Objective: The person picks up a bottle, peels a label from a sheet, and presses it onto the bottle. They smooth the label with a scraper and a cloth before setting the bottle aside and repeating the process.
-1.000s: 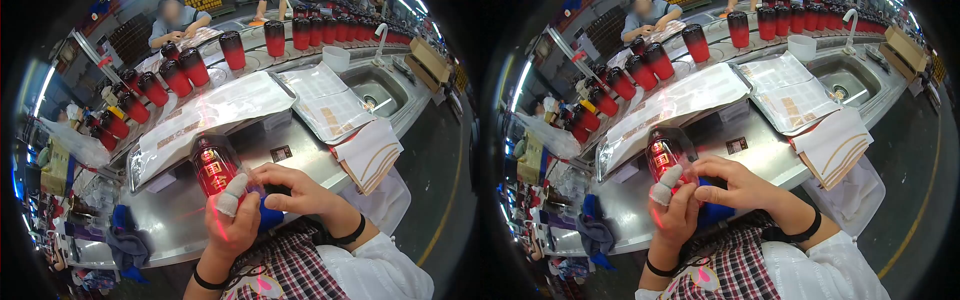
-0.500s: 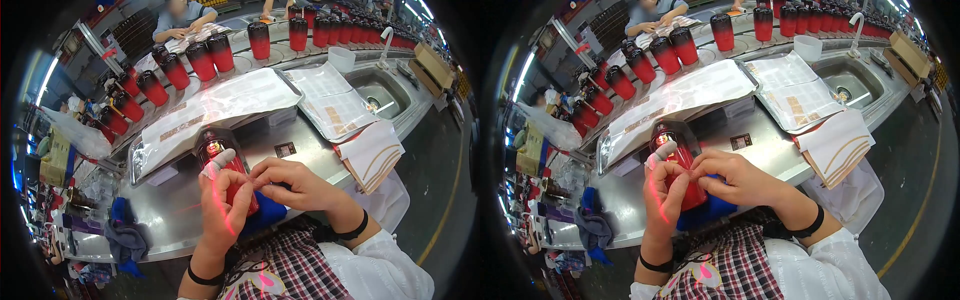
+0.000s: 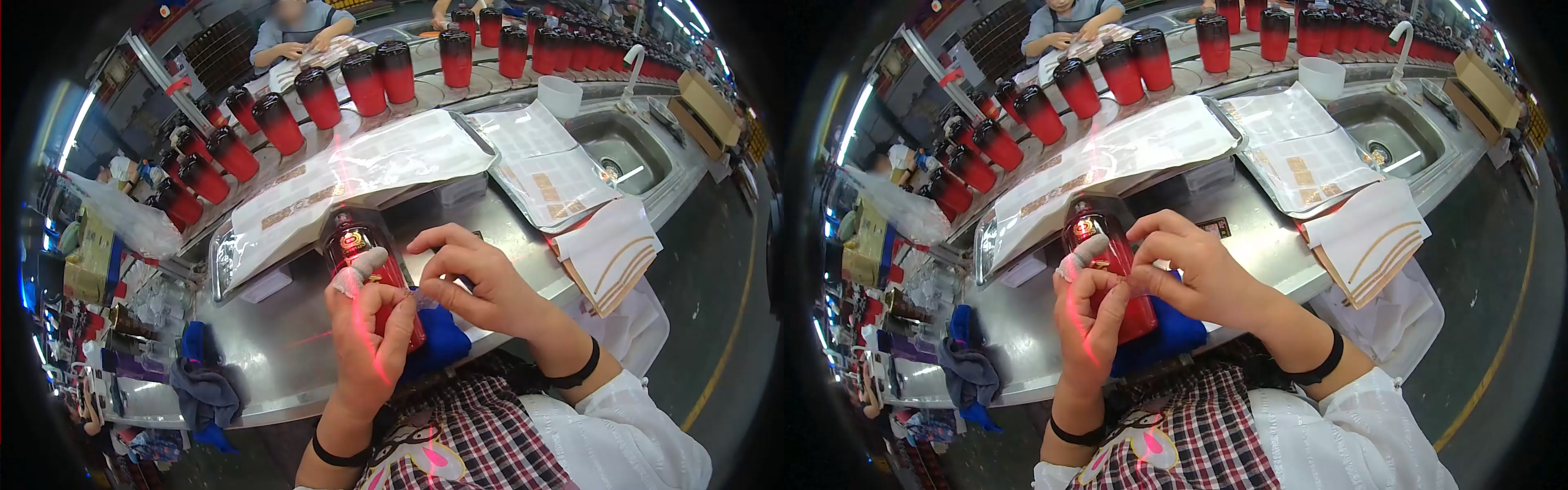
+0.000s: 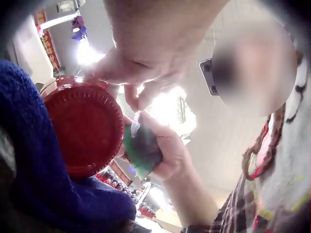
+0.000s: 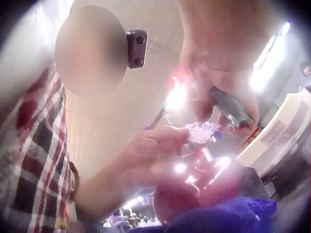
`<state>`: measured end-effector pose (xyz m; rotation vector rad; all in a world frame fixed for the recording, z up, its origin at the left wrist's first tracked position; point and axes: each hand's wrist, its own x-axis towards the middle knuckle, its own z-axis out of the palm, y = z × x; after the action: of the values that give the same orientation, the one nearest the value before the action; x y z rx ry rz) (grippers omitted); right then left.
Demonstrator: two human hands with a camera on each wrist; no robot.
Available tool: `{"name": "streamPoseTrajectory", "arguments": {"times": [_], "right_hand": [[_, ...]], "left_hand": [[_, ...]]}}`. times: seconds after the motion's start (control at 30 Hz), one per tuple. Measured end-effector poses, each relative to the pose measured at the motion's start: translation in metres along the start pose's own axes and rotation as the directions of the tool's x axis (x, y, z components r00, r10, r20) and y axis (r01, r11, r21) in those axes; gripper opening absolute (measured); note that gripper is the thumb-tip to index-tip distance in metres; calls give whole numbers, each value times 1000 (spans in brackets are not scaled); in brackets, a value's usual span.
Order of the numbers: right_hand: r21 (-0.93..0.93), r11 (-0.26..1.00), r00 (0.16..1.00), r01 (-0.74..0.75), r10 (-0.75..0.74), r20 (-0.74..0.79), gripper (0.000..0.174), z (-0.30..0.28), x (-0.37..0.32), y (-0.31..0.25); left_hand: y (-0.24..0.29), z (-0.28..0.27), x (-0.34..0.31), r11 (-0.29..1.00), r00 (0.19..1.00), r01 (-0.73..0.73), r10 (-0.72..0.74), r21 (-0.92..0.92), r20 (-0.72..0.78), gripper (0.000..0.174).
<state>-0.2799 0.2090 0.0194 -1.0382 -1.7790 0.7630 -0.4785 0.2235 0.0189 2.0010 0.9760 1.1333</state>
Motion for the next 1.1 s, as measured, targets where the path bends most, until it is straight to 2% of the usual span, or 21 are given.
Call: {"name": "streamPoseTrajectory", "arguments": {"times": [0.07,0.17,0.27,0.4,0.5,0.53,0.63,0.77,0.87,0.97,1.1], "right_hand": [[31,995,995,-91,92,-38,14,0,0,-3],[-58,992,992,111,-114,-58,10,6,5,-9],[-75,976,978,206,-208,-24,10,10,9,2],[31,997,997,-69,70,-34,13,-1,4,-2],[6,999,999,46,-46,-4,16,4,2,0],[24,1000,998,13,-14,57,17,4,0,4],[151,979,988,-136,123,91,15,3,-6,12],[159,984,997,-75,74,12,12,0,-6,14],[68,997,998,28,-24,-63,18,-1,-6,21],[124,985,992,-123,126,-17,13,-6,-6,11],[64,991,993,-114,115,-12,13,-12,-5,8]], "left_hand": [[0,-1,-2,1000,1000,12,-12,2,-4,11],[-4,0,-2,999,999,-32,32,35,-6,11],[-5,1,-2,997,998,-69,69,44,-6,10],[-4,-1,-3,1000,1000,-10,10,-10,-23,9],[-3,-3,-1,1000,999,-3,2,-12,-34,8],[-3,-3,-1,999,999,6,-8,-50,-41,8],[-8,-2,-1,994,998,10,-17,-106,-62,8],[-10,-1,0,999,996,-13,9,-46,-84,8],[-12,1,1,999,995,-38,41,31,-87,8],[-13,1,1,993,994,-63,72,103,-84,11],[-14,3,1,990,991,-73,85,122,-99,13]]}}
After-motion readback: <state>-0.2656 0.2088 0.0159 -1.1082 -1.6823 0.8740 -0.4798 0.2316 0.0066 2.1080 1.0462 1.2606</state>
